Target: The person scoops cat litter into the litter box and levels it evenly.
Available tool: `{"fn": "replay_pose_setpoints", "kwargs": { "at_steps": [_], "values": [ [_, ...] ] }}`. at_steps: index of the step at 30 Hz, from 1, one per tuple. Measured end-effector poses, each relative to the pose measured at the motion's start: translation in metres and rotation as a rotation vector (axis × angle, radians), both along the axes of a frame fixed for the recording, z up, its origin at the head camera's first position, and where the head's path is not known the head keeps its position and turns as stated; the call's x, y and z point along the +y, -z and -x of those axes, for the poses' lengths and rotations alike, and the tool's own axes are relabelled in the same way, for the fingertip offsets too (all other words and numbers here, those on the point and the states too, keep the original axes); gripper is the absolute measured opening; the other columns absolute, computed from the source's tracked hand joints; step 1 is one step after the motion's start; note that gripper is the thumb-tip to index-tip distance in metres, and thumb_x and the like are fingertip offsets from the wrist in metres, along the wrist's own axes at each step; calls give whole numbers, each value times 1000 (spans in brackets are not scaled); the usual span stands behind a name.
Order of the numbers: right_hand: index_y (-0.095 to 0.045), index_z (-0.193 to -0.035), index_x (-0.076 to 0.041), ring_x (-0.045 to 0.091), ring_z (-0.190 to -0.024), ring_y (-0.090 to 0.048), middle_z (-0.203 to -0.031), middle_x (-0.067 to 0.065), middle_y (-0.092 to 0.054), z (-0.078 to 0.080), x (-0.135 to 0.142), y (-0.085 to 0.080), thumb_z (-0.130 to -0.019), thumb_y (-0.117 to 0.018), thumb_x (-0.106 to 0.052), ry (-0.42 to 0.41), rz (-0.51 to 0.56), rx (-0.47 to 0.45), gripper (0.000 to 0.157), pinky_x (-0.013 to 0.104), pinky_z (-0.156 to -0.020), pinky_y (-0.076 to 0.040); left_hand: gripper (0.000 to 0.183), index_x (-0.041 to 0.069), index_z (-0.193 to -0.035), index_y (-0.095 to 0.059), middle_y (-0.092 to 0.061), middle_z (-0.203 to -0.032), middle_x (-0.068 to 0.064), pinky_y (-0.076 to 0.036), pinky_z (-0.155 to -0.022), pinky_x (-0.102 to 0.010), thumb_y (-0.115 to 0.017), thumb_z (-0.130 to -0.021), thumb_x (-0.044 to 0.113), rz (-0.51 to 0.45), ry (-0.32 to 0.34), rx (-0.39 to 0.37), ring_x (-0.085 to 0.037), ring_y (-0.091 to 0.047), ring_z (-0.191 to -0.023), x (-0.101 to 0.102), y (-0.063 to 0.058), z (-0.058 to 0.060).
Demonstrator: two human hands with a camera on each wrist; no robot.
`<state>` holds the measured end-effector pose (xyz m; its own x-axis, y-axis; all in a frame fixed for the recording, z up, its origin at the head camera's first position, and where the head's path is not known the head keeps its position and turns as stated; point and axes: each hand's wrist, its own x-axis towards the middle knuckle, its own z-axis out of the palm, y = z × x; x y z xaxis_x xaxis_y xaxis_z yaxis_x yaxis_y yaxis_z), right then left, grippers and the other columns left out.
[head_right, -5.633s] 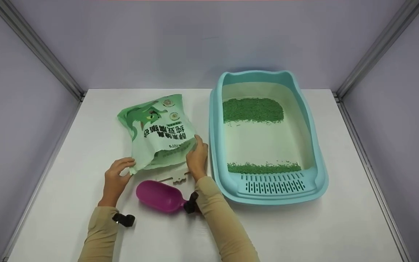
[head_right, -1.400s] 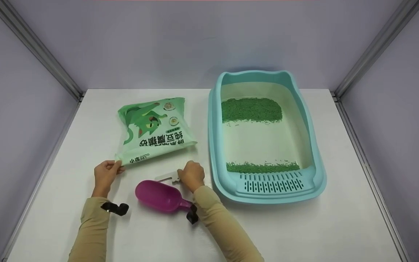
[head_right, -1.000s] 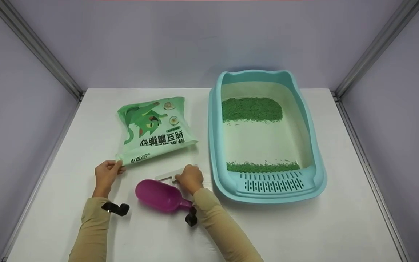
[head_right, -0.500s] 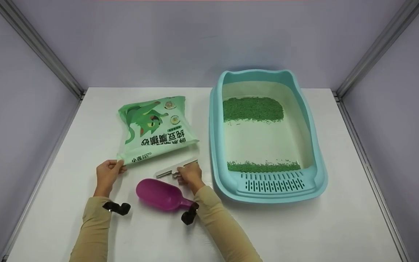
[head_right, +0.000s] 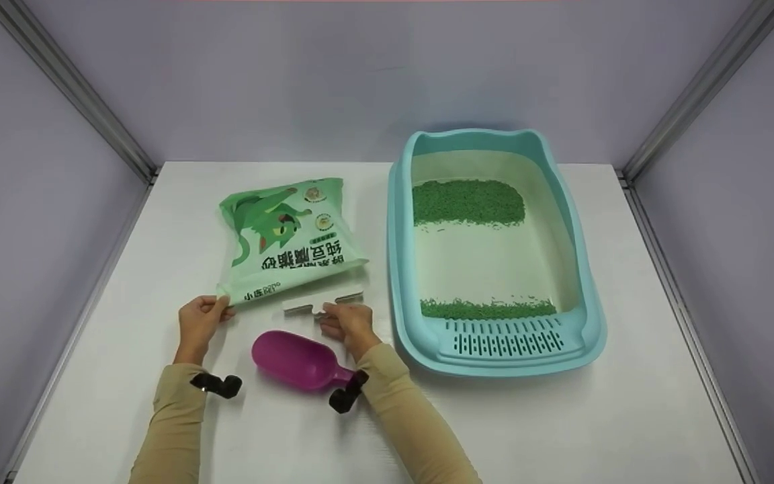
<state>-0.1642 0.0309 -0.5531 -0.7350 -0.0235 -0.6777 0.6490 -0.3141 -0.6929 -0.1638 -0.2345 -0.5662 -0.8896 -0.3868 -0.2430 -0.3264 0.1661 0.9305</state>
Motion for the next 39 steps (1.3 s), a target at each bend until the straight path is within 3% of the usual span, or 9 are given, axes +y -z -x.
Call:
{"fn": "replay_pose_setpoints", "kwargs": {
  "at_steps": [5, 9, 14, 20, 30, 35, 39],
  "values": [
    [-64, -87, 3, 22, -70, -72, -70, 10, -68, 3, -6, 0, -85, -67, 2, 31, 73, 4, 3, 37, -77, -62, 16, -6, -94, -59, -67, -66, 0, -55, -58, -16, -62, -91, 10, -7, -9, 7, -2, -62, -55, 1, -1, -1],
    [-63, -79, -1, 20, -65, -71, -68, 8, -68, 7, -10, -2, -85, -65, 7, 52, 105, 4, 10, 33, -73, -63, 16, -5, -94, -58, -66, -65, 3, -55, -58, -17, -62, -91, 10, -8, -8, 7, -1, -62, -55, 1, -1, -2],
    [-66, -89, 8, 19, -59, -69, -64, 8, -68, 10, -15, -3, -85, -63, 10, 78, 107, 19, 6, 31, -66, -63, 16, -6, -94, -58, -67, -66, 1, -55, -58, -17, -62, -91, 9, -19, -11, 8, -1, -62, -55, 1, 1, -1],
    [-61, -111, 17, 15, -52, -69, -61, 6, -68, 15, -19, -5, -84, -63, 10, 92, 84, 26, 27, 25, -62, -61, 15, -7, -93, -58, -68, -66, 0, -56, -57, -16, -62, -90, 7, -39, -14, 33, -2, -63, -54, 2, 1, -2],
    [-68, -89, 8, 14, -53, -70, -62, 7, -69, 23, -23, -9, -84, -65, 8, 76, 96, -5, 6, 24, -64, -61, 15, -9, -93, -58, -69, -67, -3, -55, -56, -13, -62, -91, 6, -34, -14, 34, 1, -61, -52, 1, 2, -1],
    [-67, -101, 11, 14, -54, -70, -62, 8, -69, 27, -26, -8, -85, -64, 8, 63, 103, -23, 16, 23, -65, -61, 13, -7, -89, -59, -70, -69, -8, -54, -55, -14, -63, -90, 5, -43, -23, 70, -1, -61, -53, 2, 1, -4],
    [-60, -114, 17, 16, -53, -70, -61, 10, -69, 32, -30, -7, -85, -62, 10, 99, 135, -27, 30, 23, -62, -61, 11, -5, -85, -58, -67, -65, -3, -53, -54, -14, -63, -89, 5, -68, -31, 100, -2, -62, -53, 4, 0, -6]
  ]
}}
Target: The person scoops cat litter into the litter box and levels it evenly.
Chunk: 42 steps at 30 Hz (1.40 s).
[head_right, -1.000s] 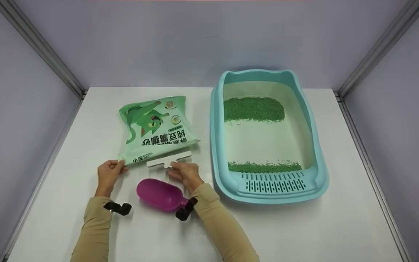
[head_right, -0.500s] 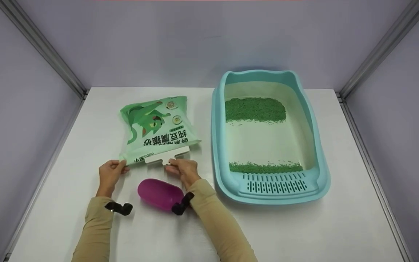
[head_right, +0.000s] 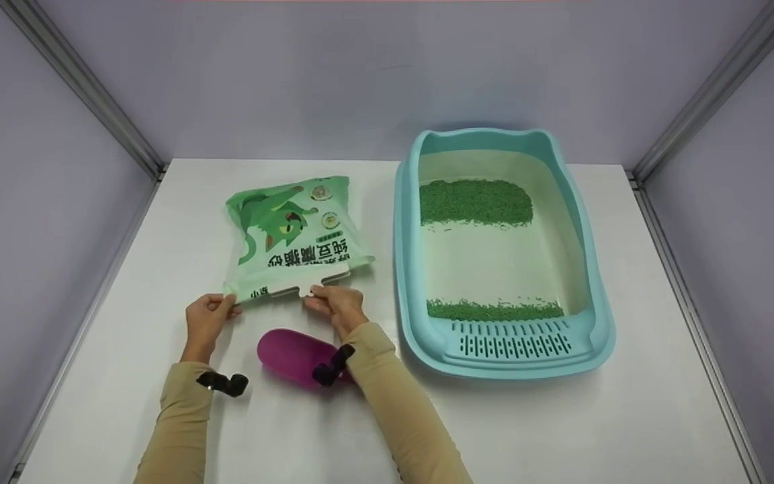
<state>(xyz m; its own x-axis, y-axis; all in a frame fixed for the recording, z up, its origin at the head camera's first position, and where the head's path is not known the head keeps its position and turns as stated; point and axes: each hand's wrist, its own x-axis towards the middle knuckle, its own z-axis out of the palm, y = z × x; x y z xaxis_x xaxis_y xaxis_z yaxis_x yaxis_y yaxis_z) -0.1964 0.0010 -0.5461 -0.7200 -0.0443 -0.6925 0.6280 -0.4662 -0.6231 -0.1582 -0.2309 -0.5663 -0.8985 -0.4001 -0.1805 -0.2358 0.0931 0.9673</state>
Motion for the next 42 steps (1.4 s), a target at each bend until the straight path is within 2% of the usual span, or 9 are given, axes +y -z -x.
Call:
{"fn": "replay_pose_setpoints", "kwargs": {
  "at_steps": [5, 8, 11, 15, 19, 26, 35, 38, 42],
  "values": [
    [-64, -105, 15, 18, -56, -70, -64, 11, -69, 3, 1, 1, -86, -62, 11, 16, 21, -21, 20, 23, -64, -61, 15, -4, -95, -55, -66, -69, 0, -55, -60, -14, -63, -91, 9, -35, -32, -56, -2, -63, -57, 5, 0, 3],
    [-65, -92, 9, 18, -59, -71, -65, 11, -68, 3, 3, 2, -86, -62, 11, 14, 32, -22, 7, 23, -66, -61, 29, 0, -106, -44, -65, -69, 2, -58, -65, -16, -66, -90, 10, -163, -56, -92, -3, -65, -59, 8, -2, 5],
    [-64, -84, 4, 17, -59, -71, -65, 9, -68, 3, 5, 3, -87, -61, 9, -2, 42, -17, 7, 23, -66, -61, 50, 0, -123, -35, -64, -75, 1, -59, -72, -18, -69, -88, 12, -299, -53, -157, -5, -67, -65, 14, -7, 6],
    [-65, -86, 4, 16, -56, -70, -62, 9, -69, 4, 5, 4, -88, -60, 8, -14, 39, -16, 6, 23, -65, -61, 65, -7, -138, -33, -61, -85, 0, -59, -81, -21, -69, -88, 14, -384, -23, -249, -6, -68, -73, 22, -12, 10],
    [-65, -93, 8, 17, -58, -70, -63, 10, -68, 3, 2, 7, -88, -61, 8, -5, 39, -18, 7, 23, -66, -61, 56, -9, -133, -42, -62, -81, 2, -59, -81, -20, -69, -88, 10, -424, -40, -256, -7, -68, -73, 28, -11, 12],
    [-65, -96, 11, 18, -57, -70, -62, 11, -68, 2, 0, 7, -87, -60, 10, 8, 39, -16, 10, 23, -63, -61, 51, -9, -129, -45, -61, -78, 3, -58, -75, -15, -69, -87, 6, -457, -67, -259, -5, -67, -69, 31, -8, 13],
    [-67, -88, 7, 21, -62, -70, -66, 11, -68, 1, -2, 5, -87, -63, 7, -40, 4, 10, 4, 29, -71, -63, 55, -14, -133, -42, -56, -98, -8, -58, -75, -15, -67, -87, 1, -450, -68, -248, -4, -66, -69, 29, -7, 11],
    [-67, -96, 8, 26, -73, -73, -79, 19, -72, 0, -2, 4, -87, -64, 4, -68, -34, 6, 10, 33, -81, -62, 54, -14, -132, -43, -56, -99, -9, -58, -75, -15, -68, -86, 3, -424, -56, -253, -3, -65, -67, 28, -7, 11],
    [-61, -114, 11, 38, -104, -70, -114, 32, -66, -4, -1, -1, -91, -62, -2, -148, -87, 16, 27, 40, -94, -57, 55, -13, -133, -42, -55, -106, -12, -57, -77, -15, -68, -87, 5, -371, -25, -253, -2, -65, -69, 24, -9, 10]
  ]
}}
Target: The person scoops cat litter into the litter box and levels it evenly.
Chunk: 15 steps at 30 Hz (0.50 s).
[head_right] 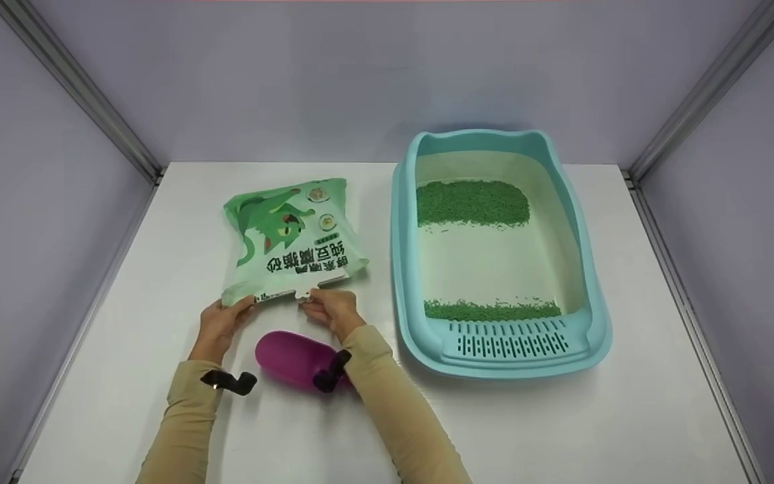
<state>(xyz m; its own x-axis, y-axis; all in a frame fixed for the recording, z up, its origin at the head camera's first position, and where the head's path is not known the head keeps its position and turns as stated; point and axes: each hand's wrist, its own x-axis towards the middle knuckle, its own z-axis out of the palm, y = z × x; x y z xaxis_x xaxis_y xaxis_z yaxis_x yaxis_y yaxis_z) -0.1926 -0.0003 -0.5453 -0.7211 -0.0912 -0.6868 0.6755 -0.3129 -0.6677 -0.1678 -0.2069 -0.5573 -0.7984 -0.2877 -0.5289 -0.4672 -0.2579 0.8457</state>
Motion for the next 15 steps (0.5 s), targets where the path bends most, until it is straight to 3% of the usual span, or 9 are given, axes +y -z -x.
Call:
{"fn": "replay_pose_setpoints", "kwargs": {
  "at_steps": [2, 5, 9, 12, 15],
  "values": [
    [-57, -121, 12, 41, -115, -63, -125, 34, -59, -3, 1, -4, -92, -60, -4, -45, -21, 16, 34, 43, -98, -55, 56, -12, -134, -42, -53, -112, -15, -57, -77, -15, -67, -88, 6, 46, 26, 2, -3, -65, -71, -2, -1, 0],
    [-56, -124, 14, 42, -119, -59, -128, 35, -56, -7, 3, -11, -92, -58, -4, -104, -61, 48, 37, 45, -99, -54, 53, -11, -132, -44, -54, -120, -20, -57, -79, -16, -67, -89, 9, 158, 59, 3, -6, -66, -77, -6, -3, -1],
    [-55, -124, 15, 43, -120, -59, -127, 35, -57, -13, 7, -22, -92, -55, -6, -168, -116, 91, 38, 44, -100, -54, 46, -9, -129, -50, -57, -126, -26, -56, -91, -30, -62, -91, 14, 387, 94, 29, -21, -66, -98, -12, -7, -3],
    [-54, -124, 15, 43, -120, -59, -128, 36, -57, -18, 12, -33, -94, -53, -9, -239, -167, 156, 39, 45, -100, -54, 39, -8, -124, -55, -60, -124, -28, -52, -98, -42, -59, -90, 12, 580, 84, 117, -34, -61, -111, -14, -15, -4],
    [-56, -119, 14, 41, -117, -62, -125, 35, -59, -22, 20, -48, -95, -51, -9, -317, -244, 267, 34, 45, -99, -55, 32, -9, -116, -60, -63, -118, -29, -50, -100, -48, -59, -89, 7, 764, 61, 250, -40, -59, -114, -11, -27, -2]
  ]
}}
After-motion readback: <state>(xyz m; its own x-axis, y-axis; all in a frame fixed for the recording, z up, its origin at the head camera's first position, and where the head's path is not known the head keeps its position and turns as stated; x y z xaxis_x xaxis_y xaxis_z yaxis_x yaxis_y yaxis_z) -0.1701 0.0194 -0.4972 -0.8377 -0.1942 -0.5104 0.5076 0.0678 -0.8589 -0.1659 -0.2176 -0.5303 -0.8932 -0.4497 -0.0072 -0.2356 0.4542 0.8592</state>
